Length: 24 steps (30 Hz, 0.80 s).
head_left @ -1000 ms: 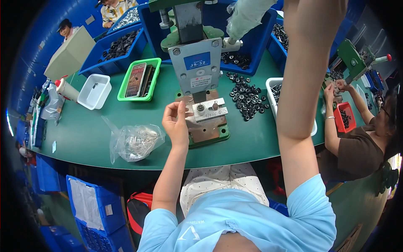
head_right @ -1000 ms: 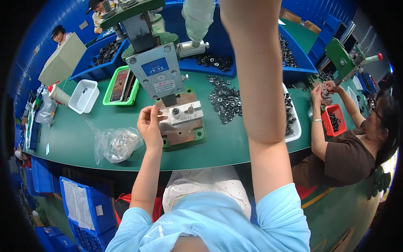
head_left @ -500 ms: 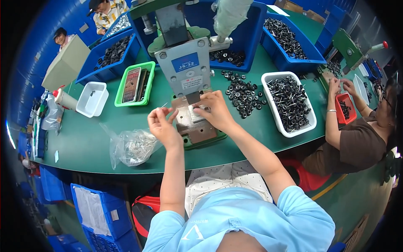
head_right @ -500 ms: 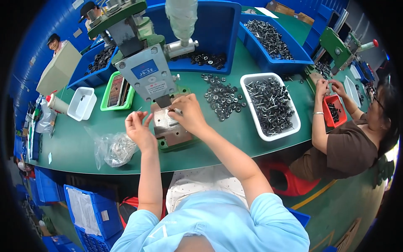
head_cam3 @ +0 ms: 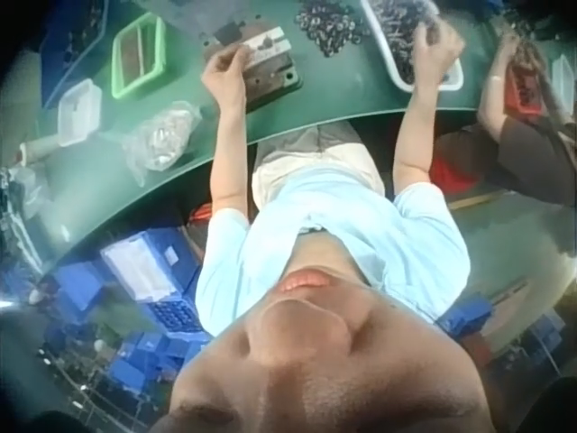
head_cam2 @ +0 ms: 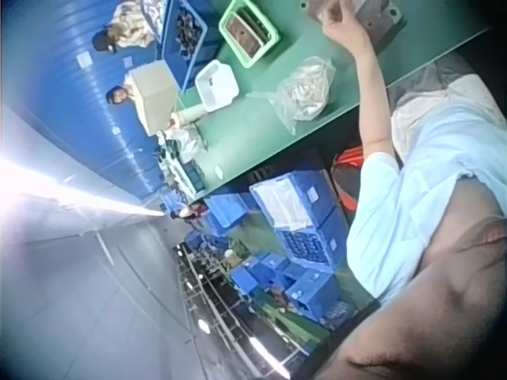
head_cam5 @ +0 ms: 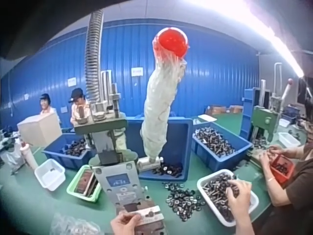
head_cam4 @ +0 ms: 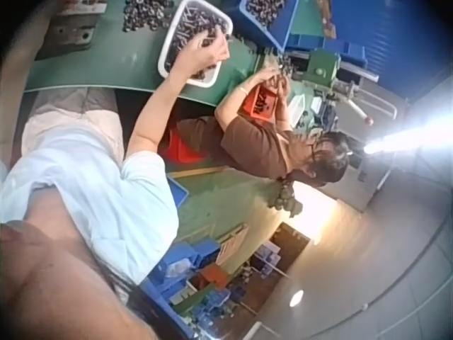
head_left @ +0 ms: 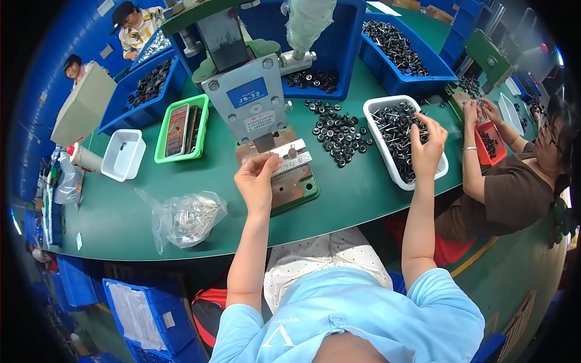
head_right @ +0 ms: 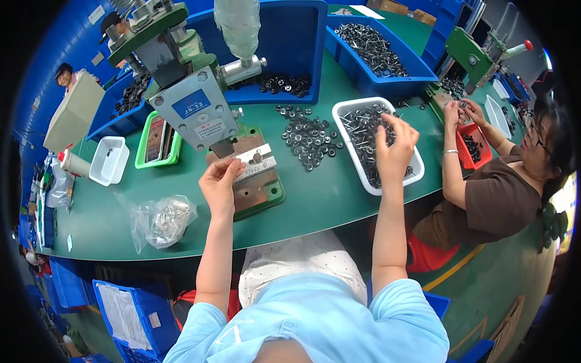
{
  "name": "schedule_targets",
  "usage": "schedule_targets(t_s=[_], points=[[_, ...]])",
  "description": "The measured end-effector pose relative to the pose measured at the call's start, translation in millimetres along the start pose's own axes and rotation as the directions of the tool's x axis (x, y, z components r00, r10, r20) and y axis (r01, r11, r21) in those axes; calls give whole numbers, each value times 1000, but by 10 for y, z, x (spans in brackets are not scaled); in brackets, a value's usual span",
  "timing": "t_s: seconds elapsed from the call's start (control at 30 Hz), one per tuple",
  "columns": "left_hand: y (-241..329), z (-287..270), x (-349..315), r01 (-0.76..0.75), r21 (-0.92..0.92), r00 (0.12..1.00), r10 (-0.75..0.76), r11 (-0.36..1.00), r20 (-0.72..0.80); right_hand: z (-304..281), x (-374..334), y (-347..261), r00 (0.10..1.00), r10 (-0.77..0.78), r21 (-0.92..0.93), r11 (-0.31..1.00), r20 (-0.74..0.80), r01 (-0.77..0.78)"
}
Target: Using a manual press to assemble small metal components on a factory production line.
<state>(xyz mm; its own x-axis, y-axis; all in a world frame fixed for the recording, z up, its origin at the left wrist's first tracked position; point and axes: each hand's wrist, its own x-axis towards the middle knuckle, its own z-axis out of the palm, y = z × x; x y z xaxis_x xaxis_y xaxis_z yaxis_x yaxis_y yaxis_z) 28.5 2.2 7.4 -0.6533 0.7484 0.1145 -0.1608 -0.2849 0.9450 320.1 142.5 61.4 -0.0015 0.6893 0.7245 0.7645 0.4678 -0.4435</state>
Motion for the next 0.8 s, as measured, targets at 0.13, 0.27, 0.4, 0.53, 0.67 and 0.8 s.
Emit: schedule_targets(t_s=[0.13, 0.27, 0.4, 0.53, 0.67, 0.8], points=[[57, 3, 62, -10, 83, 1000, 12, 996, -23, -19, -235, -233, 993, -16, 176, 984, 120, -5], [42, 13, 124, -37, -26, 999, 36, 999, -36, 99, -381, -382, 968, -112, 343, 939, 223, 29], [33, 26, 105, -40, -162, 998, 31, 986, -57, 376, -603, -370, 897, -131, 430, 900, 421, -71], [71, 68, 45, -34, -251, 999, 31, 967, -14, 553, -732, -343, 815, -93, 286, 954, 572, -92], [97, 42, 12, -43, -278, 997, 59, 960, 52, 721, -797, -239, 838, -105, 253, 967, 536, -41], [150, -80, -27, -46, -175, 999, 50, 983, 18, 724, -703, -270, 805, -54, 287, 947, 591, -147]])
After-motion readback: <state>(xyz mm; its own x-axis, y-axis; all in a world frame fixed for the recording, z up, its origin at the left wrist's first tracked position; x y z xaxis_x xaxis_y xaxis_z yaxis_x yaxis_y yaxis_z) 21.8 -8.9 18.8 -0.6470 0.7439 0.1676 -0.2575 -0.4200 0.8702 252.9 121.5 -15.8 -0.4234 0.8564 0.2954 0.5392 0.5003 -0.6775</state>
